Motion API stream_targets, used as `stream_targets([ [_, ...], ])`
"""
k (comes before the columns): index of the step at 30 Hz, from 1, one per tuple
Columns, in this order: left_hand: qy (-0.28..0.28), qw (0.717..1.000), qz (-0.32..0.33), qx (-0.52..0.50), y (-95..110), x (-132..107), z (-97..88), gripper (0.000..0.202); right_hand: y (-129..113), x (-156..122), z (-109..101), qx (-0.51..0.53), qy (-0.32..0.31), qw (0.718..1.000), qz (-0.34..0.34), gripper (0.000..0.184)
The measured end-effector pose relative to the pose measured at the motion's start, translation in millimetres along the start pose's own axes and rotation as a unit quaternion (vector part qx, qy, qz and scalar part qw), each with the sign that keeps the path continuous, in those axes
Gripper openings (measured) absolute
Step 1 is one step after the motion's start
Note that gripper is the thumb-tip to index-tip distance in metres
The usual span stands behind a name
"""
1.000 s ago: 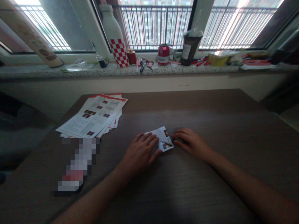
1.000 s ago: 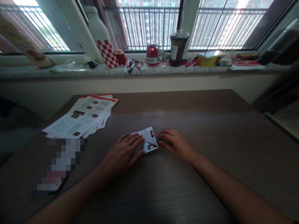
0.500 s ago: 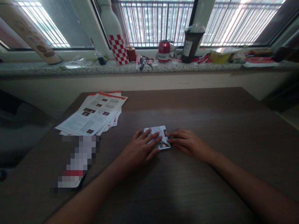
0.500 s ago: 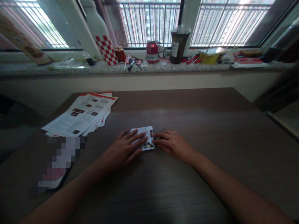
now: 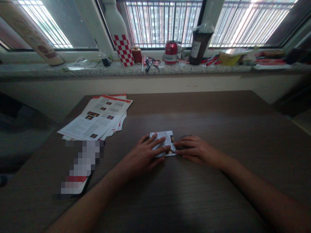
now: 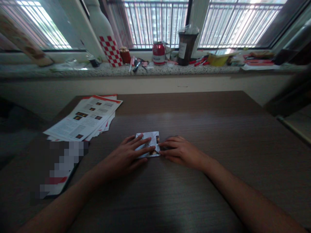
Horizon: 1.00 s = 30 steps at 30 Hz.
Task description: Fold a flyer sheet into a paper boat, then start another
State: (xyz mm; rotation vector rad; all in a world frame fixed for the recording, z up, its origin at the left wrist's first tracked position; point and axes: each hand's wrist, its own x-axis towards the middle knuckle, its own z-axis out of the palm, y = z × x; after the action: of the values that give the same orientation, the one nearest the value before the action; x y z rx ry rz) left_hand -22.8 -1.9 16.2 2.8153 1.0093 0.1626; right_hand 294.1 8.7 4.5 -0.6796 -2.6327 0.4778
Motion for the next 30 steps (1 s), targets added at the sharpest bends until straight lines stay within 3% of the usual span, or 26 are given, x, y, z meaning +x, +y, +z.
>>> stream_targets([
  [13, 0.011, 0.998, -0.031, 0.047, 5, 5, 12.5, 0.049, -4, 0, 3, -0.033, 0.002, 0.999, 0.007, 0.032],
  [30, 0.042, 0.998, -0.042, 0.018, 6, 6, 18.4, 0.039, -5, -1, 0, -0.037, -0.022, 0.999, -0.002, 0.038],
])
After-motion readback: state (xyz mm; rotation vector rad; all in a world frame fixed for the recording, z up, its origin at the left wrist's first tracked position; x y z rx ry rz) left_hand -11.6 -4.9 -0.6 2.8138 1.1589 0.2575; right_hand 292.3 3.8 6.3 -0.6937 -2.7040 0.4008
